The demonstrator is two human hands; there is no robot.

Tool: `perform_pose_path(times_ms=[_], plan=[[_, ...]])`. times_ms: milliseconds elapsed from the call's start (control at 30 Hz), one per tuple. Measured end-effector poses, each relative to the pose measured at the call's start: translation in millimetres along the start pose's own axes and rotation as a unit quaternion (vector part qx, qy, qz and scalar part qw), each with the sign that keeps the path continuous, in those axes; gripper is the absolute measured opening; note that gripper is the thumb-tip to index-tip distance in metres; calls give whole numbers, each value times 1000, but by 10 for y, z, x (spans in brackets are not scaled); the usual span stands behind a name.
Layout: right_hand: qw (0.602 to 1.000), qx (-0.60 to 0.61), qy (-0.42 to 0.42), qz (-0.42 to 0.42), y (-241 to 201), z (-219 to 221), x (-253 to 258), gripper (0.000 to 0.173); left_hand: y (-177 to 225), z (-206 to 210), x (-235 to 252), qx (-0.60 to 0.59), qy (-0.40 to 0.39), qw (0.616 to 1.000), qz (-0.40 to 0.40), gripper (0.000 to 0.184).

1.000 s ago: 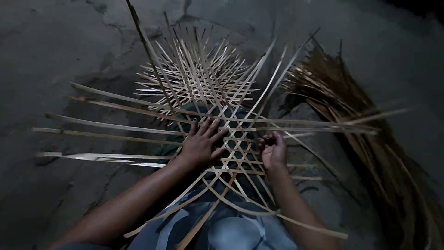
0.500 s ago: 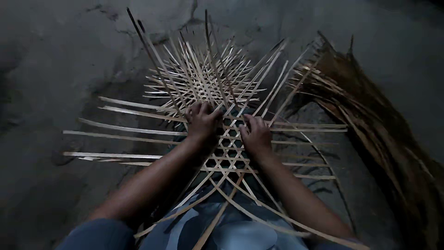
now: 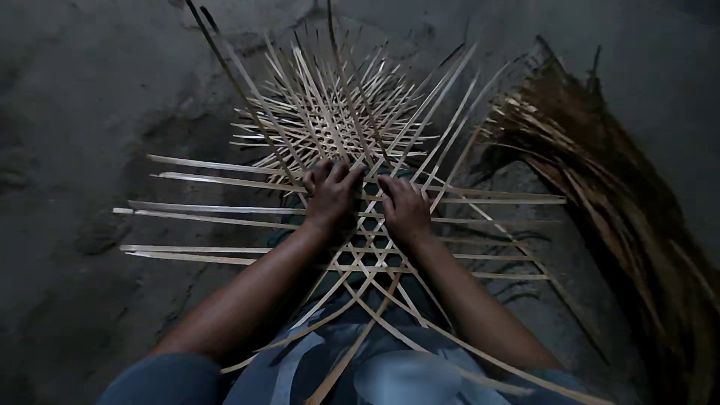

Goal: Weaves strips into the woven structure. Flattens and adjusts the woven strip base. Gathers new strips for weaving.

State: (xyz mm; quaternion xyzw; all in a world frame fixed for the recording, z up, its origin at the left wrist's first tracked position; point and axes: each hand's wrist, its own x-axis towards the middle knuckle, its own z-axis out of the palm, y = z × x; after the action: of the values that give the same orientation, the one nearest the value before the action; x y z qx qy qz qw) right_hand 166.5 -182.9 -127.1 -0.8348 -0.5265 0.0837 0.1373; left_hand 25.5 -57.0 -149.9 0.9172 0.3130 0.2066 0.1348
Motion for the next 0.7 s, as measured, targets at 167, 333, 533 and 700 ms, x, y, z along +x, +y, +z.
perform_pose_path(times_ms=[167, 333, 533, 700], plan=[[999, 46, -8, -4, 60, 21, 35, 44, 23, -17, 13, -4, 1, 1000, -13, 41], [994, 106, -13, 23, 72, -30, 8, 42, 33, -7, 21, 6, 14, 1000, -5, 38], [996, 85, 7, 22, 26, 17, -3, 43, 40, -79, -30, 26, -2, 1000, 17, 39], [995, 100, -12, 7, 39, -30, 15, 46, 46, -19, 2, 34, 10, 999, 15, 40]])
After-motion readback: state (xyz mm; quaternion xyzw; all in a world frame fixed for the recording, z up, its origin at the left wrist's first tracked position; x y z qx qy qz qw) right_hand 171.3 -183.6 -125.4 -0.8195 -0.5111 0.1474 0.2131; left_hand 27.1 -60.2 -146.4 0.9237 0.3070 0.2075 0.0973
